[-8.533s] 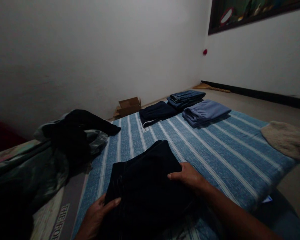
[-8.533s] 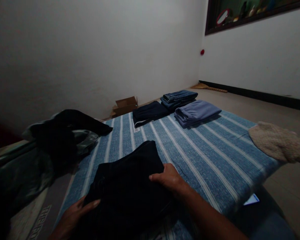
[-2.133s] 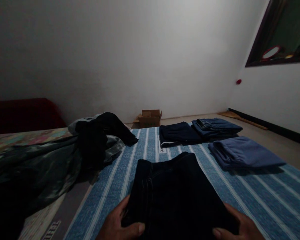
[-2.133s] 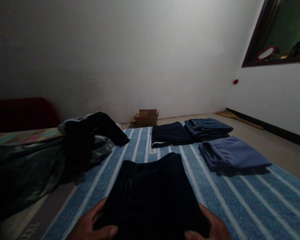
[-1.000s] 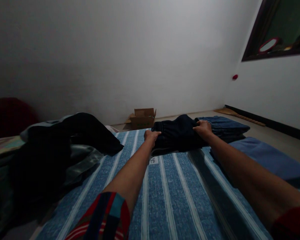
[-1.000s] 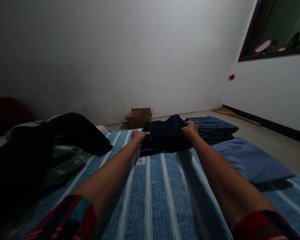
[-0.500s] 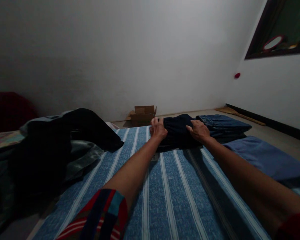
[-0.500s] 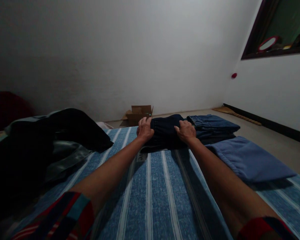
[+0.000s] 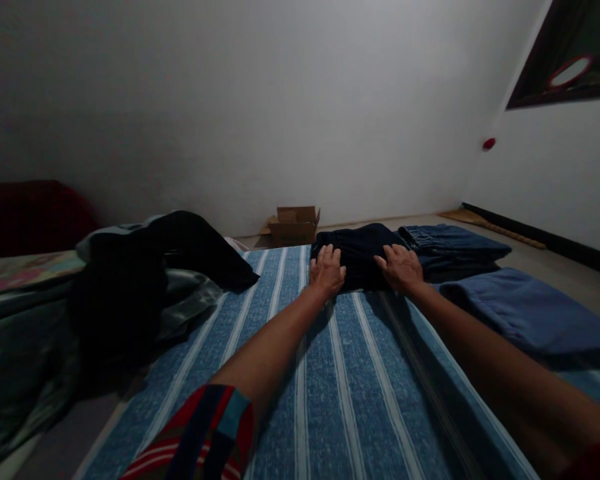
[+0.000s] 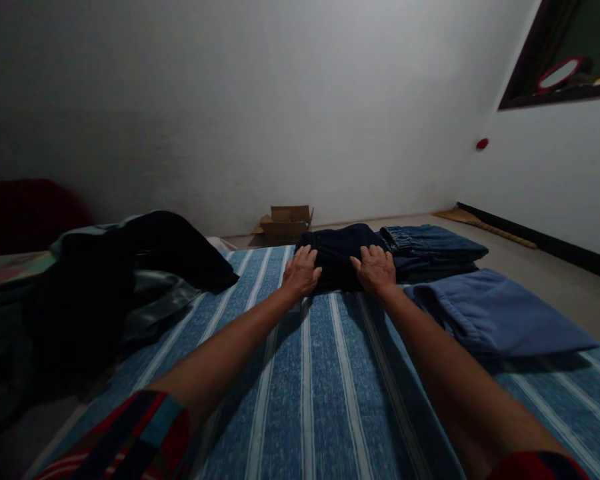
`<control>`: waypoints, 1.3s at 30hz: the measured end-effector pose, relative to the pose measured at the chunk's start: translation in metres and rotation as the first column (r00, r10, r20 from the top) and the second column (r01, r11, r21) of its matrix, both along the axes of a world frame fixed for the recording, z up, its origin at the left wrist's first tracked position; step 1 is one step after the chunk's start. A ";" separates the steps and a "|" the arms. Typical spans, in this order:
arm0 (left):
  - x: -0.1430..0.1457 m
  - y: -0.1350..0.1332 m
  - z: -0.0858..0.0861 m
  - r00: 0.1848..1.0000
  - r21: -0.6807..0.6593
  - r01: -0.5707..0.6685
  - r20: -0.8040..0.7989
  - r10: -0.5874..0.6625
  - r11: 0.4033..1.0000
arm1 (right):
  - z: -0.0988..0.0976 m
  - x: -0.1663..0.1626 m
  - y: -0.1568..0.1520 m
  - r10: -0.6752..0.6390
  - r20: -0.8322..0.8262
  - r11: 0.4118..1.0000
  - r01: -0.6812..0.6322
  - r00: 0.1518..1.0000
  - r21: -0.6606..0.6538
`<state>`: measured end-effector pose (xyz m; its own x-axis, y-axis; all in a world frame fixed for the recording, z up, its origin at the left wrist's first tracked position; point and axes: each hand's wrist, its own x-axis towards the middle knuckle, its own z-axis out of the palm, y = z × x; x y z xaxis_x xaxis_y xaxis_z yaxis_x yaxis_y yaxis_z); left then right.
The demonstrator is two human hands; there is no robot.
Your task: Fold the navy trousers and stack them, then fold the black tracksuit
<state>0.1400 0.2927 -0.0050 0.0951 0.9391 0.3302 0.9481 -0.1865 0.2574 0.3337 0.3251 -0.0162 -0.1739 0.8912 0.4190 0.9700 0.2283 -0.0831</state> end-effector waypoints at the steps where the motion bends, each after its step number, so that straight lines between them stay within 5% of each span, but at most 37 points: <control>1: -0.002 -0.014 -0.004 1.000 0.000 0.003 -0.007 -0.003 1.000 | -0.003 -0.001 -0.013 0.025 0.004 1.000 -0.025 1.000 0.011; 10: -0.028 -0.201 -0.032 0.992 -0.242 0.108 -0.031 -0.119 0.964 | -0.052 0.006 -0.194 0.281 0.010 0.960 -0.280 0.960 -0.028; 17: -0.033 -0.306 -0.052 0.973 -0.238 0.194 -0.074 -0.217 0.952 | -0.056 -0.009 -0.306 0.353 -0.099 0.932 -0.359 0.930 -0.048; 24: -0.047 -0.346 -0.070 0.951 -0.101 0.242 -0.171 -0.257 0.965 | -0.075 -0.031 -0.354 0.356 -0.076 0.929 -0.362 0.931 -0.077; 39: -0.047 -0.366 -0.076 0.942 0.002 0.259 -0.223 -0.253 0.966 | -0.080 -0.033 -0.363 0.345 -0.007 0.938 -0.345 0.939 -0.020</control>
